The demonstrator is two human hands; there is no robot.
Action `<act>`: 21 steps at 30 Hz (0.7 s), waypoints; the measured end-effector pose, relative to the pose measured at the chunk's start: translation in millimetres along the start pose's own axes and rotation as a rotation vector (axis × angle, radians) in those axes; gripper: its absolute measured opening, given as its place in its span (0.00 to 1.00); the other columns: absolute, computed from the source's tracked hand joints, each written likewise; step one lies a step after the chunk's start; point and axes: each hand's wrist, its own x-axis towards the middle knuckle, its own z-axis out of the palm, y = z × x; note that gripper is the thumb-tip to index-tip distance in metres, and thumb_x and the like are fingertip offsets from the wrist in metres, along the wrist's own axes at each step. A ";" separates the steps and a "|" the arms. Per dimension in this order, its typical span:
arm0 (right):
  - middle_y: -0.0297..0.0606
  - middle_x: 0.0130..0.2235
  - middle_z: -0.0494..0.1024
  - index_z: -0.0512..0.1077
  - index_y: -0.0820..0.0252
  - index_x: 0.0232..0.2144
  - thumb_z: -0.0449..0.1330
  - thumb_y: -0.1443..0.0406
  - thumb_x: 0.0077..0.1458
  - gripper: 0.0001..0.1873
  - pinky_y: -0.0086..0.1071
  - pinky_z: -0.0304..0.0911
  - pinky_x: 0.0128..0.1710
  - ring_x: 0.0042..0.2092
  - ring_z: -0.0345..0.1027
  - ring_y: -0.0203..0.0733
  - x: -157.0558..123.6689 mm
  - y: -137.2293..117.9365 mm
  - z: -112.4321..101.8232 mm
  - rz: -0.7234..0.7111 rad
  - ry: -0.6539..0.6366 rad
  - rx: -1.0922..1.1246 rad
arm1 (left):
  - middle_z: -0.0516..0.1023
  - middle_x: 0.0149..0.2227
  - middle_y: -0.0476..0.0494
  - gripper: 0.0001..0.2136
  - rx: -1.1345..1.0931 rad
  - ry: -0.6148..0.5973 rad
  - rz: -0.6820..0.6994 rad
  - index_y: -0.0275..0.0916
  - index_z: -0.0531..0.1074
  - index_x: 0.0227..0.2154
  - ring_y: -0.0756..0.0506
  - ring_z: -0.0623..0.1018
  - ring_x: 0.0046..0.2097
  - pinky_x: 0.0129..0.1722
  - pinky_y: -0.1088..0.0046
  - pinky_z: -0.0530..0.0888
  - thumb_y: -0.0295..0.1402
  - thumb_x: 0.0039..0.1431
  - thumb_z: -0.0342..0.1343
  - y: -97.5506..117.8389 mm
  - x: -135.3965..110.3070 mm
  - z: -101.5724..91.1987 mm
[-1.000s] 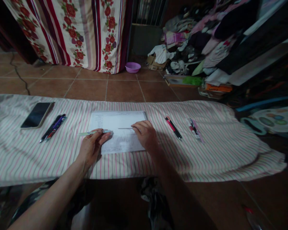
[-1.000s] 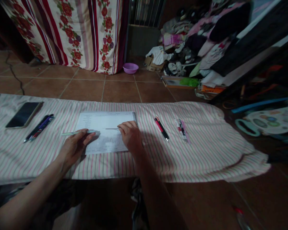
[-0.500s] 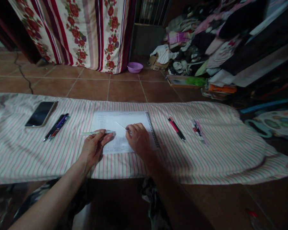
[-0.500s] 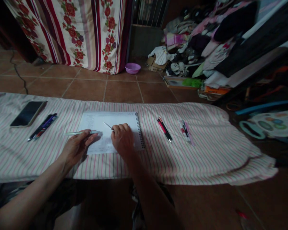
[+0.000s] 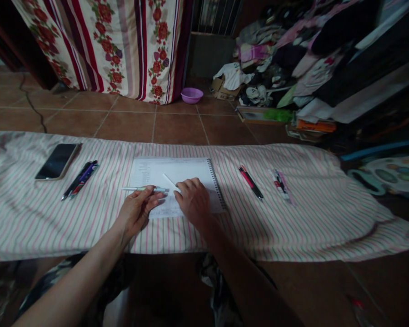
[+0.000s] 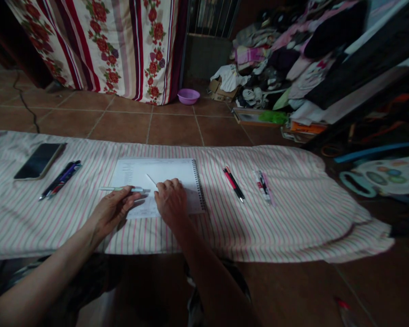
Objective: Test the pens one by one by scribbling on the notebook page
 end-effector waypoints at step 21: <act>0.38 0.31 0.78 0.74 0.61 0.34 0.57 0.66 0.55 0.07 0.34 0.61 0.39 0.36 0.66 0.42 2.2 8.8 5.7 -0.150 0.273 0.368 | 0.77 0.20 0.41 0.12 0.297 -0.115 -0.018 0.29 0.70 0.25 0.52 0.75 0.19 0.13 0.84 0.65 0.33 0.58 0.51 -4.5 -6.9 2.2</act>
